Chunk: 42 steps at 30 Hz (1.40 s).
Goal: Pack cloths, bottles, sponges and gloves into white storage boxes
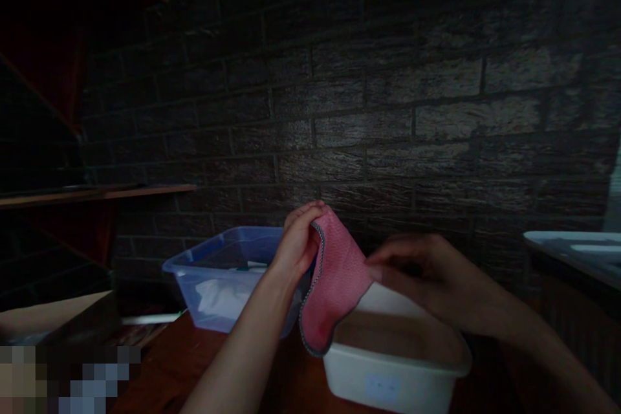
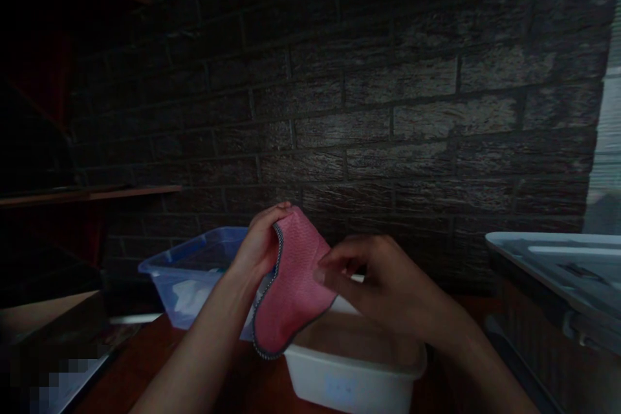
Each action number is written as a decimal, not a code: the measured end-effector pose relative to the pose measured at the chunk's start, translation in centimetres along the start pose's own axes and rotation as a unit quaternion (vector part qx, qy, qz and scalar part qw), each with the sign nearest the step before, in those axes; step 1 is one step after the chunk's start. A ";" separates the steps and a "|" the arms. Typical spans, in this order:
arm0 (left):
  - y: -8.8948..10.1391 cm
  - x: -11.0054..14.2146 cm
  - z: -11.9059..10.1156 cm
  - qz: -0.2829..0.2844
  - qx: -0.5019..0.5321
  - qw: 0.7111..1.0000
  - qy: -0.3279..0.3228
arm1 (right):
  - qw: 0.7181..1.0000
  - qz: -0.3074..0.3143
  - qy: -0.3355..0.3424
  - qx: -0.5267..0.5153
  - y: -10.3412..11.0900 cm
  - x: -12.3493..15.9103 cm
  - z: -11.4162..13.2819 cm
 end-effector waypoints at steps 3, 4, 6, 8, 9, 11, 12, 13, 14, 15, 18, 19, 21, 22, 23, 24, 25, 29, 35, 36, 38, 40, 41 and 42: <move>-2.1 2.0 0.1 0.073 -0.019 0.997 0.033 | 0.988 -0.149 0.021 0.029 2.6 -0.4 -1.2; -3.1 2.9 0.2 0.118 -0.030 0.991 0.048 | 0.984 -0.169 0.042 0.035 2.9 -0.4 -1.2; -5.0 4.9 0.5 0.215 -0.062 0.972 0.068 | 0.984 -0.158 0.078 0.029 2.2 -0.6 -0.9; -6.4 6.6 0.8 0.278 -0.095 0.953 0.075 | 0.989 -0.122 0.080 0.003 1.0 -0.9 -0.8; -6.7 7.1 0.9 0.292 -0.110 0.947 0.075 | 0.991 -0.114 0.069 -0.005 0.6 -1.1 -1.0; -6.8 7.3 1.0 0.288 -0.141 0.945 0.062 | 0.993 -0.117 0.032 0.006 0.5 -1.4 -1.6; -6.6 7.0 0.9 0.274 -0.157 0.948 0.044 | 0.991 -0.129 0.006 0.026 0.7 -1.5 -2.2; -6.3 6.6 0.8 0.259 -0.176 0.949 0.022 | 0.988 -0.148 -0.019 0.047 1.2 -1.6 -2.8; -5.9 6.1 0.7 0.249 -0.197 0.948 0.002 | 0.982 -0.173 -0.041 0.056 1.9 -1.6 -3.4; -5.5 5.7 0.7 0.249 -0.221 0.943 -0.012 | 0.976 -0.204 -0.057 0.050 2.7 -1.4 -3.8; -4.5 4.6 1.9 0.315 -0.283 0.906 0.002 | 0.947 -0.313 -0.064 -0.029 5.4 -0.6 -4.4; -4.1 4.4 2.5 0.346 -0.297 0.890 0.019 | 0.935 -0.346 -0.061 -0.053 6.2 -0.2 -4.4; -3.3 3.7 3.2 0.384 -0.316 0.867 0.039 | 0.915 -0.390 -0.064 -0.082 7.5 0.5 -4.5; -2.8 3.3 3.3 0.386 -0.321 0.864 0.039 | 0.908 -0.403 -0.070 -0.090 7.9 0.8 -4.5; -2.5 2.8 3.1 0.381 -0.324 0.866 0.031 | 0.901 -0.415 -0.076 -0.098 8.3 1.1 -4.6; -2.2 2.3 2.8 0.368 -0.321 0.873 0.021 | 0.895 -0.426 -0.080 -0.107 8.6 1.4 -4.7; -1.9 1.8 2.5 0.350 -0.309 0.884 0.015 | 0.888 -0.438 -0.082 -0.116 8.9 1.6 -4.8; -0.9 0.5 0.9 0.241 -0.175 0.954 0.024 | 0.864 -0.473 -0.082 -0.150 9.6 2.4 -5.2; 0.0 -0.1 -1.0 0.144 -0.116 0.982 -0.026 | 0.854 -0.499 -0.082 -0.124 10.2 2.8 -5.6; 0.2 -0.2 -1.3 0.131 -0.116 0.984 -0.039 | 0.856 -0.496 -0.081 -0.118 10.2 2.7 -5.7; 0.6 -0.4 -1.9 0.101 -0.119 0.985 -0.074 | 0.861 -0.490 -0.078 -0.112 10.1 2.5 -5.8; 1.1 -0.6 -2.5 0.068 -0.125 0.983 -0.115 | 0.862 -0.488 -0.080 -0.107 10.0 2.4 -5.7; 1.3 -0.7 -2.8 0.054 -0.129 0.981 -0.134 | 0.861 -0.491 -0.083 -0.101 9.9 2.4 -5.6; 1.5 -0.7 -3.1 0.043 -0.132 0.979 -0.149 | 0.860 -0.494 -0.086 -0.093 9.9 2.4 -5.4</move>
Point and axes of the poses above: each hand's wrist, its own x-axis away from the middle knuckle, its own y-axis out of the back of the hand, z = x × y, the point moved 8 cm from there along -x, towards the middle knuckle, and after that the axes turned 5 degrees about -z, right-handed, at the moved point
